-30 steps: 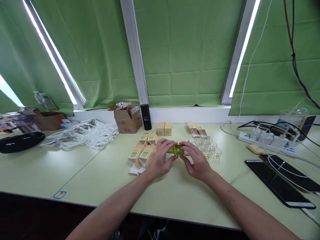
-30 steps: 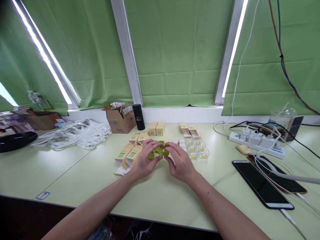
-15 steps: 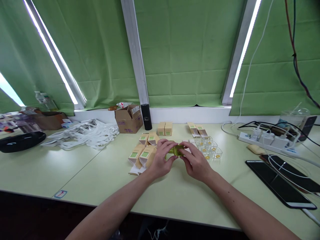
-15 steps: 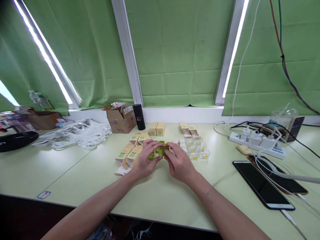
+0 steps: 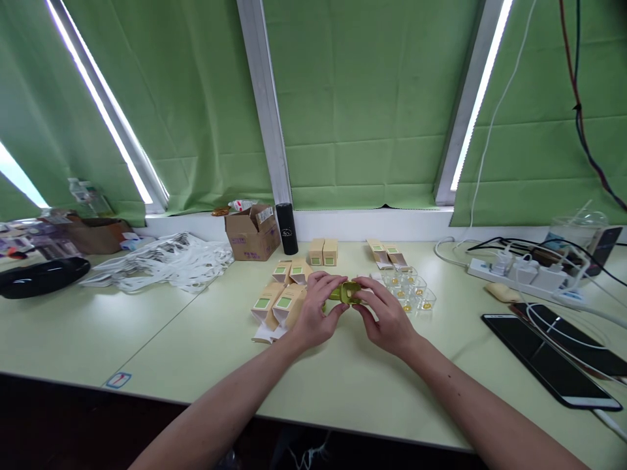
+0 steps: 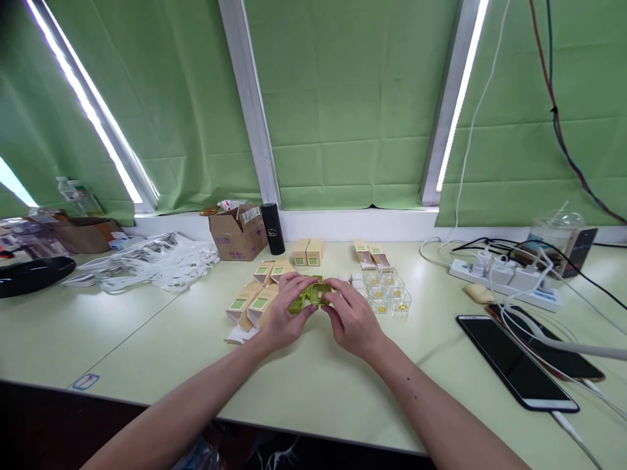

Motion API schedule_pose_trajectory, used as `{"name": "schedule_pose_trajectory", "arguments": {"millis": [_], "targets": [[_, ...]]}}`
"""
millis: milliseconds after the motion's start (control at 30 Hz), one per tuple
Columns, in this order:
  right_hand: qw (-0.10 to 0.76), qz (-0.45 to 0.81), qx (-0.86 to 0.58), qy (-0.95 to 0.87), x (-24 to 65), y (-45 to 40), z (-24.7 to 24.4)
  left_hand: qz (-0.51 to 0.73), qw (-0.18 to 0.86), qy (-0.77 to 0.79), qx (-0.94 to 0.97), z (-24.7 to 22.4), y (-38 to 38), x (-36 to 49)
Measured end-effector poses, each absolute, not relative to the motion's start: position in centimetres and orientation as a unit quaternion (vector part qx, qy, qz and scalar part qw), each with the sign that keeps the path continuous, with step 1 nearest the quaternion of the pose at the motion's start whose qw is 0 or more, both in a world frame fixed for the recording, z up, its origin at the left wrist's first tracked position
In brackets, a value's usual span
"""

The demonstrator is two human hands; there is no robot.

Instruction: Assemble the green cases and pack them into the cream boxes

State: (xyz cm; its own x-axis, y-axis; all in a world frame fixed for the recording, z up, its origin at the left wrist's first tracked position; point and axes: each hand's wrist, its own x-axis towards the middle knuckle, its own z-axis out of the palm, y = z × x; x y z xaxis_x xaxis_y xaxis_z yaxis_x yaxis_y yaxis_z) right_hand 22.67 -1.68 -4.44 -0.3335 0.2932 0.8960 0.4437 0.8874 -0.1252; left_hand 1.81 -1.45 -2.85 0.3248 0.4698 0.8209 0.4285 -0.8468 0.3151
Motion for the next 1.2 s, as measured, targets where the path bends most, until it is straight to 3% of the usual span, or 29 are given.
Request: {"name": "schedule_pose_trajectory", "arguments": {"millis": [1200], "targets": [[0.520,-0.062,-0.226,-0.822,22.51,-2.01,-3.87,0.518,0.013,0.272,0.811,-2.71,-1.46,1.87]]}}
